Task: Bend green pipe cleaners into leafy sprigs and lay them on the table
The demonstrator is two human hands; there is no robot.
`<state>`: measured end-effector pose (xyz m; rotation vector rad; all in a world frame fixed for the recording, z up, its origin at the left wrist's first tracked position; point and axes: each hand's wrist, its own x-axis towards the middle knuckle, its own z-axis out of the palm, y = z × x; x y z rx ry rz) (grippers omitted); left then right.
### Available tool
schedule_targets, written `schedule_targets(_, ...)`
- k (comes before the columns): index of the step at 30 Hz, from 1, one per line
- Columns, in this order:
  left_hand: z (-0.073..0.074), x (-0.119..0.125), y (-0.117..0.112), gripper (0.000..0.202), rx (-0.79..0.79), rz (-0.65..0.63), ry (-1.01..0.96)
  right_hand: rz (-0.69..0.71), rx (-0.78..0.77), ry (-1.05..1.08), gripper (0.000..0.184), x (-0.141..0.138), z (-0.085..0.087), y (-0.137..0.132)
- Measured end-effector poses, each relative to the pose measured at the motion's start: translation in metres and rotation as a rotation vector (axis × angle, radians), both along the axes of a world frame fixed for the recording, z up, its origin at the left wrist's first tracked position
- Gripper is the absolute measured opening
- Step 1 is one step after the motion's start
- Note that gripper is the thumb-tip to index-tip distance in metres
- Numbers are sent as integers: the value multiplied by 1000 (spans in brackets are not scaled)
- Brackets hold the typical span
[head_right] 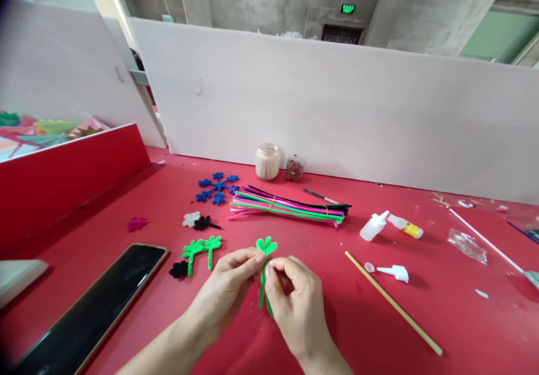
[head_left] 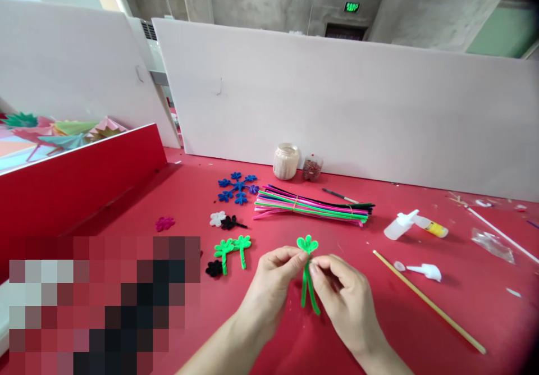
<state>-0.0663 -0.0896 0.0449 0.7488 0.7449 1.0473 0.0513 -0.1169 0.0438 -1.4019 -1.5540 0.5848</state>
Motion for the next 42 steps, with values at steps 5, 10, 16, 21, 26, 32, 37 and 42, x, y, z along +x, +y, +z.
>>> schedule_targets(5, 0, 0, 0, 13, 14, -26, 74, 95, -153, 298, 13, 11, 3, 4)
schedule_targets(10, -1, 1, -4, 20, 9, -126, 120, 151, -181, 486, 9, 15, -2, 10)
schedule_targets(16, 0, 0, -5, 23, -27, -236, 25, 160, -199, 489, 12, 20, -3, 12)
schedule_targets(21, 0, 1, -4, 22, 2, -201, 95, 186, -179, 436, 12, 20, -1, 11)
schedule_targets(26, -1, 1, -4, 19, -20, -213, 49, 179, -140, 374, 12, 20, -2, 11)
schedule_targets(32, -1, 2, -5, 22, -58, -217, 42, 175, -144, 352, 16, 21, -3, 12)
schedule_targets(37, 2, -1, -2, 15, -72, -182, 16, 162, -196, 410, 16, 21, -3, 11)
schedule_targets(42, 2, -3, 1, 10, -50, -65, 21, 211, -301, 397, 18, 19, -1, 7)
